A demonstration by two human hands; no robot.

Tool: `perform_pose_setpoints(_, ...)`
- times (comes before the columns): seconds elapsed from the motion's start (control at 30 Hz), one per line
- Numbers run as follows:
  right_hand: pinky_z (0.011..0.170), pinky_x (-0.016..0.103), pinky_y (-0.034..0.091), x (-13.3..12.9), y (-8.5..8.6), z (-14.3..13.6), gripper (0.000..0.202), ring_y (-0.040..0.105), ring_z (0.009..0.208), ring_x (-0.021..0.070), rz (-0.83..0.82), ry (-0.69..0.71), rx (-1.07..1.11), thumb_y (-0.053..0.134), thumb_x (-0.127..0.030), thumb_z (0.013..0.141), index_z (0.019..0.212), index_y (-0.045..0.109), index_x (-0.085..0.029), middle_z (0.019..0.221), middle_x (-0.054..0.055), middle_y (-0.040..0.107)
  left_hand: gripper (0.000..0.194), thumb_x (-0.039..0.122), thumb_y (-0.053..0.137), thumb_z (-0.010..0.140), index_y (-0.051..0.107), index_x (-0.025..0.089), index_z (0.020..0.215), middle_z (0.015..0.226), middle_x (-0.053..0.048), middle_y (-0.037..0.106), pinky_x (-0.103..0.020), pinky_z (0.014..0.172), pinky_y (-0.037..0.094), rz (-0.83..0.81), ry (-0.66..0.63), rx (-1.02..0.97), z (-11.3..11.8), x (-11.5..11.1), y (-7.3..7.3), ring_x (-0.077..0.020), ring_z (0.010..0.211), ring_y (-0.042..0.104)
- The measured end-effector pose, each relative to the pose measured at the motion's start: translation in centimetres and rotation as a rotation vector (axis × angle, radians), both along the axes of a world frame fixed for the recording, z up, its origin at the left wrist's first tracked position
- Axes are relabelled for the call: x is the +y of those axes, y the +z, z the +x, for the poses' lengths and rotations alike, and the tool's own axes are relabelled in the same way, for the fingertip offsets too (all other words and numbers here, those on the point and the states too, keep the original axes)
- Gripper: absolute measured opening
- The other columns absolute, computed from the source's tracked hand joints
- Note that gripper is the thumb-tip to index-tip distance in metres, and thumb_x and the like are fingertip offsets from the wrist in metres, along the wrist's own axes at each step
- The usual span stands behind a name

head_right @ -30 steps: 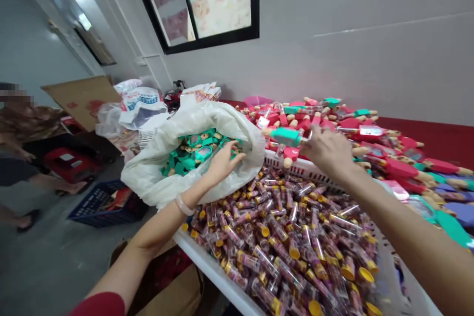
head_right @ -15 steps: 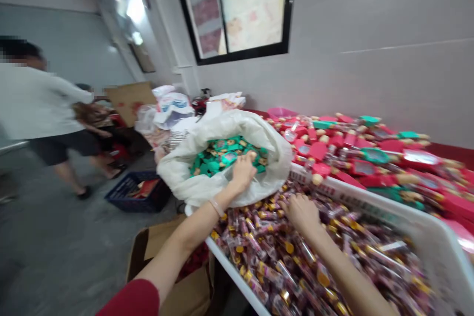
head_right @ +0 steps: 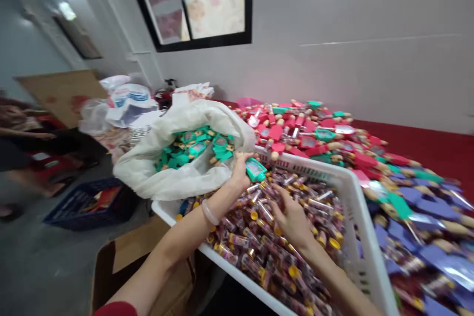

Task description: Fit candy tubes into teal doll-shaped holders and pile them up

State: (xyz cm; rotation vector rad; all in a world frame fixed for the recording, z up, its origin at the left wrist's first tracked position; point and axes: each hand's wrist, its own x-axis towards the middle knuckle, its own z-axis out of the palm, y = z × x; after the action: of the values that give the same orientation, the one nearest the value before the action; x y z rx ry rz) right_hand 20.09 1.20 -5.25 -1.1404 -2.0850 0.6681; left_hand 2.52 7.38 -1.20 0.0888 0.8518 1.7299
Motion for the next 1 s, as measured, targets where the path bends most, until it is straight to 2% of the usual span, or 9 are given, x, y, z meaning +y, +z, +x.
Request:
perform_pose_setpoints(0.13, 0.064, 0.031, 0.049, 0.1, -0.3, -0.6, 0.040, 0.066, 0.074, 0.0211, 0.054, 0.002, -0.037, 0.046, -0.041, 0.093, 0.123, 0.055, -0.017, 0.094, 0.008, 0.071, 0.012, 0.015, 0.065, 0.059, 0.059, 0.013, 0.069, 0.062, 0.001, 0.062, -0.022, 0.060, 0.045, 0.025, 0.001, 0.048, 1.3, 0.0, -0.4, -0.0097, 0.054, 0.057)
perform_pose_setpoints(0.27, 0.069, 0.034, 0.052, 0.9, -1.1, -0.2, 0.032, 0.069, 0.082, 0.0235, 0.126, -0.064, -0.078, 0.044, -0.036, 0.095, 0.120, 0.053, -0.017, 0.103, 0.010, 0.071, 0.012, 0.018, 0.064, 0.061, 0.062, 0.011, 0.070, 0.065, -0.003, 0.065, -0.025, 0.060, 0.047, -0.024, -0.012, 0.060, 1.5, -0.4, -0.9, -0.0130, 0.056, 0.060)
perform_pose_setpoints(0.4, 0.075, 0.034, 0.054, 1.3, -2.0, -0.1, 0.031, 0.068, 0.093, 0.0241, 0.383, -0.034, -0.099, 0.042, -0.028, 0.097, 0.123, 0.053, -0.015, 0.109, 0.014, 0.069, 0.007, 0.017, 0.061, 0.064, 0.061, 0.011, 0.068, 0.063, -0.003, 0.063, -0.025, 0.059, 0.047, -0.048, 0.028, 0.058, 1.7, -0.8, -1.4, -0.0128, 0.056, 0.060)
perform_pose_setpoints(0.47, 0.075, 0.033, 0.053, 1.2, -2.2, -0.2, 0.032, 0.068, 0.093, 0.0242, 0.525, -0.031, -0.140, 0.043, -0.025, 0.098, 0.125, 0.053, -0.013, 0.109, 0.015, 0.068, 0.005, 0.015, 0.061, 0.064, 0.059, 0.012, 0.068, 0.063, -0.002, 0.063, -0.024, 0.058, 0.047, -0.050, 0.037, 0.028, 1.9, -0.9, -1.3, -0.0118, 0.055, 0.059)
perform_pose_setpoints(0.63, 0.062, 0.029, 0.050, 1.0, -1.6, -0.2, 0.036, 0.065, 0.069, 0.0200, 0.723, -0.034, -0.246, 0.043, -0.019, 0.096, 0.130, 0.051, -0.009, 0.090, 0.013, 0.068, 0.004, 0.013, 0.058, 0.064, 0.056, 0.014, 0.068, 0.063, -0.001, 0.062, -0.023, 0.056, 0.047, -0.128, 0.039, -0.043, 2.1, -1.2, -0.8, -0.0112, 0.053, 0.058)
perform_pose_setpoints(0.73, 0.068, 0.031, 0.051, 0.8, -1.4, -0.2, 0.038, 0.066, 0.077, 0.0218, 0.786, -0.020, -0.292, 0.043, -0.016, 0.095, 0.132, 0.050, -0.008, 0.092, 0.015, 0.069, 0.005, 0.013, 0.058, 0.063, 0.056, 0.014, 0.066, 0.063, -0.001, 0.062, -0.024, 0.057, 0.047, -0.121, 0.039, -0.009, 2.0, -1.4, -0.9, -0.0113, 0.054, 0.058)
perform_pose_setpoints(0.87, 0.067, 0.031, 0.050, 0.1, -1.6, -0.5, 0.036, 0.066, 0.079, 0.0224, 0.750, -0.043, -0.356, 0.043, -0.018, 0.096, 0.128, 0.054, -0.006, 0.095, 0.017, 0.070, 0.006, 0.014, 0.060, 0.060, 0.056, 0.014, 0.064, 0.063, -0.001, 0.063, -0.024, 0.059, 0.047, -0.093, 0.060, 0.053, 2.2, -1.4, -1.4, -0.0114, 0.054, 0.058)
perform_pose_setpoints(0.93, 0.063, 0.030, 0.049, -0.3, -1.5, -0.8, 0.035, 0.065, 0.073, 0.0215, 0.629, -0.057, -0.305, 0.042, -0.023, 0.097, 0.124, 0.057, -0.007, 0.091, 0.017, 0.070, 0.005, 0.015, 0.060, 0.059, 0.056, 0.014, 0.063, 0.064, -0.001, 0.063, -0.023, 0.060, 0.046, -0.082, 0.070, 0.082, 2.3, -1.5, -1.5, -0.0114, 0.055, 0.058)
perform_pose_setpoints(1.0, 0.063, 0.030, 0.048, -0.6, -1.1, -1.1, 0.035, 0.064, 0.071, 0.0206, 0.416, -0.052, -0.148, 0.043, -0.030, 0.097, 0.121, 0.059, -0.009, 0.089, 0.014, 0.070, 0.006, 0.015, 0.061, 0.058, 0.057, 0.013, 0.063, 0.063, -0.001, 0.063, -0.023, 0.059, 0.046, -0.074, 0.070, 0.115, 2.5, -1.7, -1.4, -0.0112, 0.055, 0.058)
